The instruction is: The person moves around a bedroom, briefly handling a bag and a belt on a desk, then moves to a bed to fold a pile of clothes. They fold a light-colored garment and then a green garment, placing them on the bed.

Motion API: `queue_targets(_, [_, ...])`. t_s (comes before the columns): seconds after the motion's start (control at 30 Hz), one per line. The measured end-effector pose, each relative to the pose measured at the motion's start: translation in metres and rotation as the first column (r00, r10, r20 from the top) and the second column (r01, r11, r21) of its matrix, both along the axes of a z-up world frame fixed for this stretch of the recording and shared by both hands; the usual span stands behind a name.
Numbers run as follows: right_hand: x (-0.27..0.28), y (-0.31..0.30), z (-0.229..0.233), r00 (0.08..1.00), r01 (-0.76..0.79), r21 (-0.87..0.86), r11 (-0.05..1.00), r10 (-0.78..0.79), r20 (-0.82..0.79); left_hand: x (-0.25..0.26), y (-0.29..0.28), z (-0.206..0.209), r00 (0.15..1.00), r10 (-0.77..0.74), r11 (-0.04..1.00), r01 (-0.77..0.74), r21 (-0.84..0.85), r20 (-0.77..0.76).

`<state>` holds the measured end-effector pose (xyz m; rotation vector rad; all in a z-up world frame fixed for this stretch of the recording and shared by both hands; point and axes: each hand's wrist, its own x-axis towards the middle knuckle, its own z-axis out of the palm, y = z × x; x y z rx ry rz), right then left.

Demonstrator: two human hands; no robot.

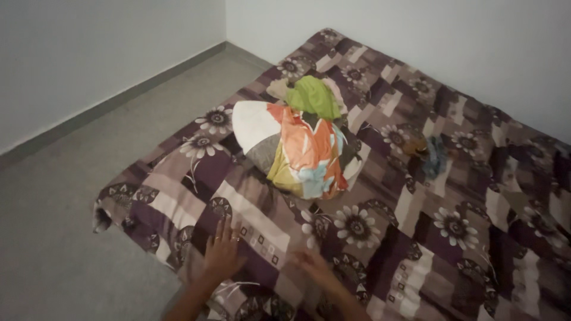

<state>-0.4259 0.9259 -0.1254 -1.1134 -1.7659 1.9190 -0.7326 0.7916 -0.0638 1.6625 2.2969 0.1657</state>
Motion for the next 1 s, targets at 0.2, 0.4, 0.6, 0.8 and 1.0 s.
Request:
queue_targets(0.2, [-0.021,0.021,-0.030,0.996,-0.061,-0.059,0.996,0.057,-0.075,-0.001,-0.017,0.054,0.994,0.051,0.998,-0.046,-0.052,0.093])
queue_targets(0.4, [-0.060,0.028,-0.037,0.993,-0.087,-0.248,0.965,0.063,-0.104,-0.020,-0.044,0.076,0.984,0.163,0.983,-0.156,-0.096,0.065])
queue_targets(0.6, [-0.147,0.039,-0.008,0.970,-0.204,-0.124,0.971,0.183,-0.158,-0.068,-0.057,0.068,0.983,0.181,0.964,-0.183,0.194,0.030])
queue_targets(0.8, [-0.262,0.006,0.050,0.971,-0.222,-0.047,0.974,0.216,-0.099,-0.158,-0.052,0.063,0.951,0.293,0.956,-0.289,-0.052,0.100])
queue_targets(1.0, [-0.417,-0.028,0.081,0.987,-0.163,0.013,0.987,0.163,-0.005,-0.303,-0.091,0.059,0.980,0.189,0.963,-0.198,0.183,0.065])
